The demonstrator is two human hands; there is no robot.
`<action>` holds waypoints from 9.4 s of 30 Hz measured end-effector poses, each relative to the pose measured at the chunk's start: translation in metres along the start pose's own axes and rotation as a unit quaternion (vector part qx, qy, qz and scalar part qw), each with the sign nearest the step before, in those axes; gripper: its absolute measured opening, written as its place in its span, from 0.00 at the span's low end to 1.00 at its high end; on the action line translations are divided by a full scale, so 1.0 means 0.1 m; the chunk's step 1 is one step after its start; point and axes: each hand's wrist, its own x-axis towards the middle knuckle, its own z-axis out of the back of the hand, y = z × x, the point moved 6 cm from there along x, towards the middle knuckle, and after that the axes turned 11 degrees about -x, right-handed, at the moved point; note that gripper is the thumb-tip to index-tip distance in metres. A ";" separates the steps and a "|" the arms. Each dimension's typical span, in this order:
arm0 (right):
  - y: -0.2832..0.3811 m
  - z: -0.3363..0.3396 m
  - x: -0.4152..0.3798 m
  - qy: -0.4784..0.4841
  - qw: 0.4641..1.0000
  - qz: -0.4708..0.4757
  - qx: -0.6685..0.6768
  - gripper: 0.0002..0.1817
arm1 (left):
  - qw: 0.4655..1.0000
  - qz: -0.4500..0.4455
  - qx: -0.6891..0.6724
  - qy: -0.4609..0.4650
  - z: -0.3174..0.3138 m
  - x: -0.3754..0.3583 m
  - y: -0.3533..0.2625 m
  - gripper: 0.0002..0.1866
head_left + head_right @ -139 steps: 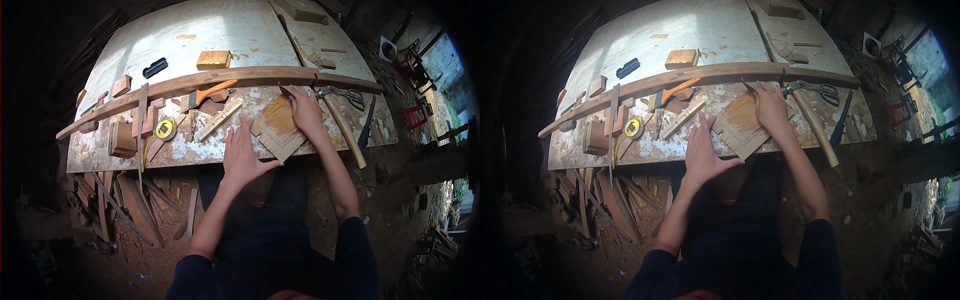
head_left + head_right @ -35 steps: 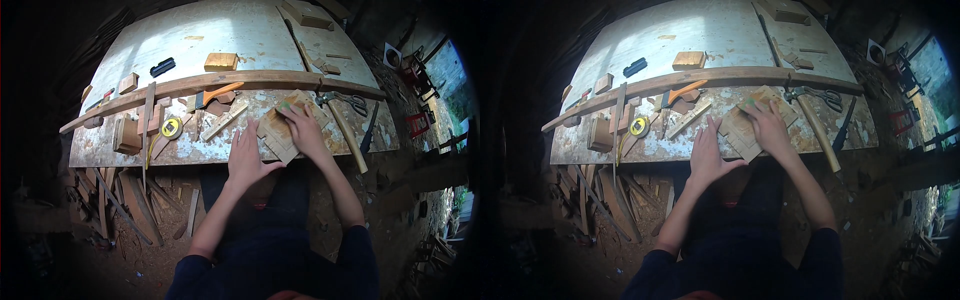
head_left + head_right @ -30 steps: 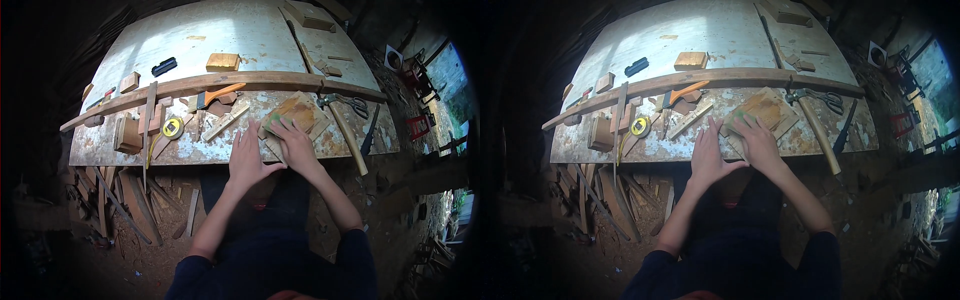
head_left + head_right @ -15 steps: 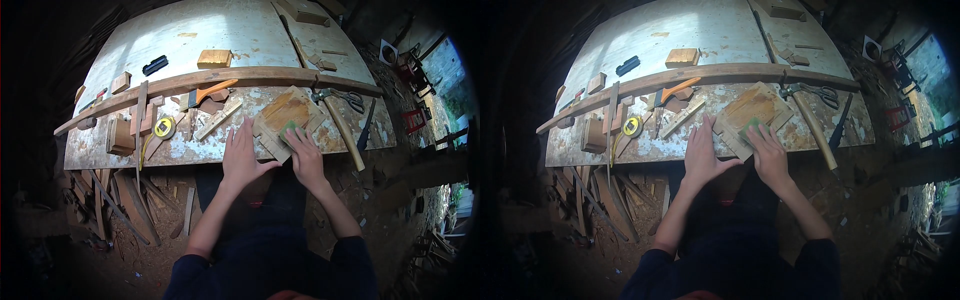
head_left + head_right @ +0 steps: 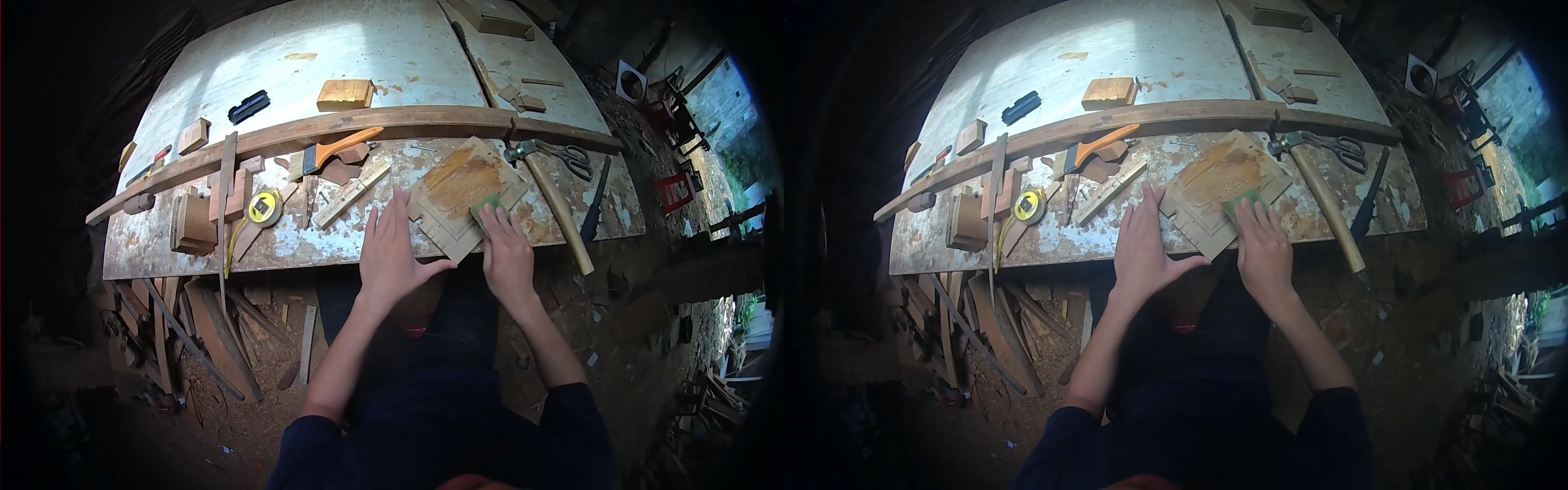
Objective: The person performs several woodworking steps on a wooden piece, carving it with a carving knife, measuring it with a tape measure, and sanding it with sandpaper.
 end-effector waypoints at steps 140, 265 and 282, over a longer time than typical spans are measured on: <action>-0.28 -0.09 0.11 -0.020 0.999 -0.042 -0.003 0.20 | 0.998 -0.045 0.048 -0.022 0.00 -0.03 -0.06 0.71; 0.61 -0.30 0.59 0.065 0.972 0.054 0.220 0.18 | 0.996 -0.008 -0.057 0.063 0.16 -0.06 0.03 0.91; 0.49 -0.49 0.72 0.069 0.979 0.089 0.172 0.17 | 0.998 0.023 -0.046 0.033 0.10 -0.04 0.04 0.90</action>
